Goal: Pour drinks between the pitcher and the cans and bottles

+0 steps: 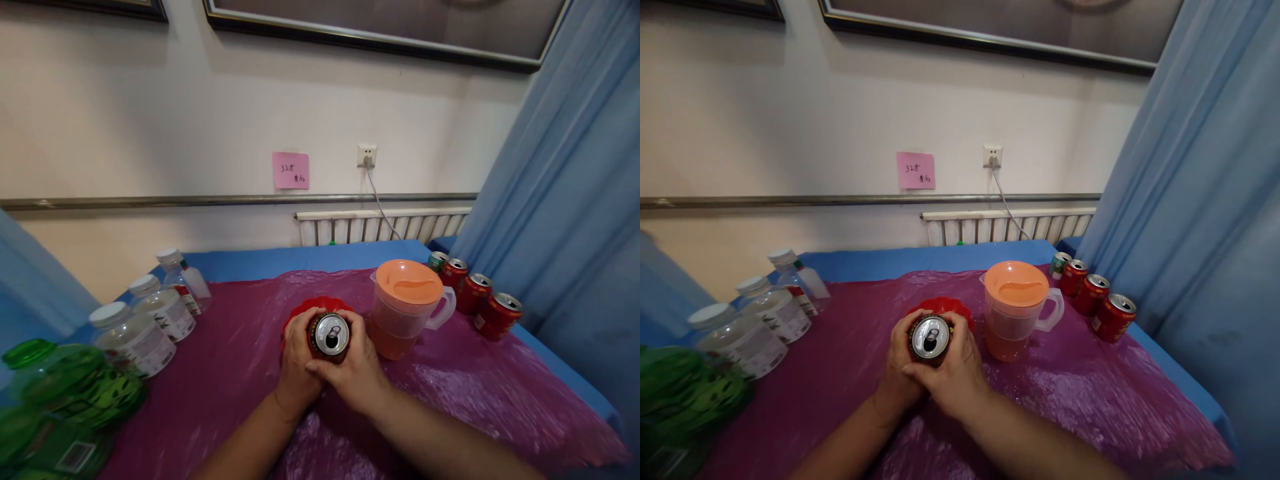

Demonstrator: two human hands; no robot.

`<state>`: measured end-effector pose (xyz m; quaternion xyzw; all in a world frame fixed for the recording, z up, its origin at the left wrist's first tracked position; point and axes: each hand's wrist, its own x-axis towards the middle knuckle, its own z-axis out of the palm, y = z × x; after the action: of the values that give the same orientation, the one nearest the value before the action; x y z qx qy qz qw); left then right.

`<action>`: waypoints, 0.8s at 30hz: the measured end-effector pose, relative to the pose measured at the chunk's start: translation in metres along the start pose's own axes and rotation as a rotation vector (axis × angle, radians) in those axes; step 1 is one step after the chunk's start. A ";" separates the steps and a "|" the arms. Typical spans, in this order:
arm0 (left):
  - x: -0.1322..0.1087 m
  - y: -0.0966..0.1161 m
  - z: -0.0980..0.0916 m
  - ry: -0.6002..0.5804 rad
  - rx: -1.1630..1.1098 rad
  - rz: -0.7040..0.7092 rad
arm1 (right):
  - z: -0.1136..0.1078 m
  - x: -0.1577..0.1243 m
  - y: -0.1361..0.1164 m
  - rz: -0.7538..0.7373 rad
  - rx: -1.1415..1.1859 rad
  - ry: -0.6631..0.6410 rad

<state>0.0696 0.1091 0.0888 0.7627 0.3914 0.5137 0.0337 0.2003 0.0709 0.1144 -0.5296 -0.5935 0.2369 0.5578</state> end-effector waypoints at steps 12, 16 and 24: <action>0.009 -0.006 -0.020 -0.249 -0.217 -0.123 | -0.025 0.029 0.005 -0.134 0.101 -0.195; 0.013 -0.003 -0.021 -0.232 -0.247 -0.175 | -0.025 0.025 0.012 -0.135 0.139 -0.233; 0.010 -0.012 -0.016 -0.211 -0.202 -0.336 | -0.043 -0.002 0.016 -0.301 -0.069 -0.162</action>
<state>0.0517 0.1180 0.0982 0.7289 0.4539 0.4550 0.2360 0.2447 0.0616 0.1108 -0.4328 -0.7171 0.1720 0.5185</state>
